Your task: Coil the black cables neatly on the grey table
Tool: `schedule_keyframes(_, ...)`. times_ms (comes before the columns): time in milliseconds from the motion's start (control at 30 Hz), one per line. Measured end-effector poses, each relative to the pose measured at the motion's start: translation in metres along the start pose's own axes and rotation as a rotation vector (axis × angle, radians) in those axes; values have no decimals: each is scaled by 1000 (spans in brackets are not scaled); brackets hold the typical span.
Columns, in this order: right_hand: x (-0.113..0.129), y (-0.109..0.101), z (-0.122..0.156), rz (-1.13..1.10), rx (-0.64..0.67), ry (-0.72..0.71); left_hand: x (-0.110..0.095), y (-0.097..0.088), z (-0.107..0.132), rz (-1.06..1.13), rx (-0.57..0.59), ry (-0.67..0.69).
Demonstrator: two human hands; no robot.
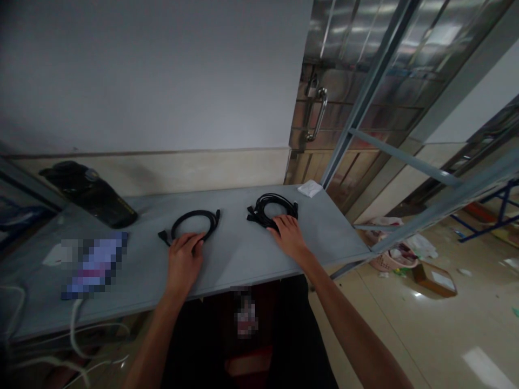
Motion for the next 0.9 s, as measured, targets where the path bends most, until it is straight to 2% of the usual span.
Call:
schedule_keyframes(233,0,-2,1,7,-63,-24,-29,18,4,-58,153,183)
schedule_keyframes(333,-1,-5,2,-13,-101,-21,-35,22,6,-61,191,221)
schedule_keyframes(667,-11,-21,7,-69,-226,71,-35,21,5,-30,171,229)
schedule_keyframes(800,-21,-29,13,-158,-292,164,-36,21,6,-29,163,251)
schedule_keyframes(900,-33,-35,17,-236,-320,287,-37,21,6,-25,165,261)
Point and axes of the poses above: each hand's wrist, its own z-axis away from the middle knuckle, its own y-axis out of the palm, x = y × z, the point moved 10 cm from there along -z, towards the middle knuckle, and after that the axes turned 12 degrees about z, right-handed, at the moved point
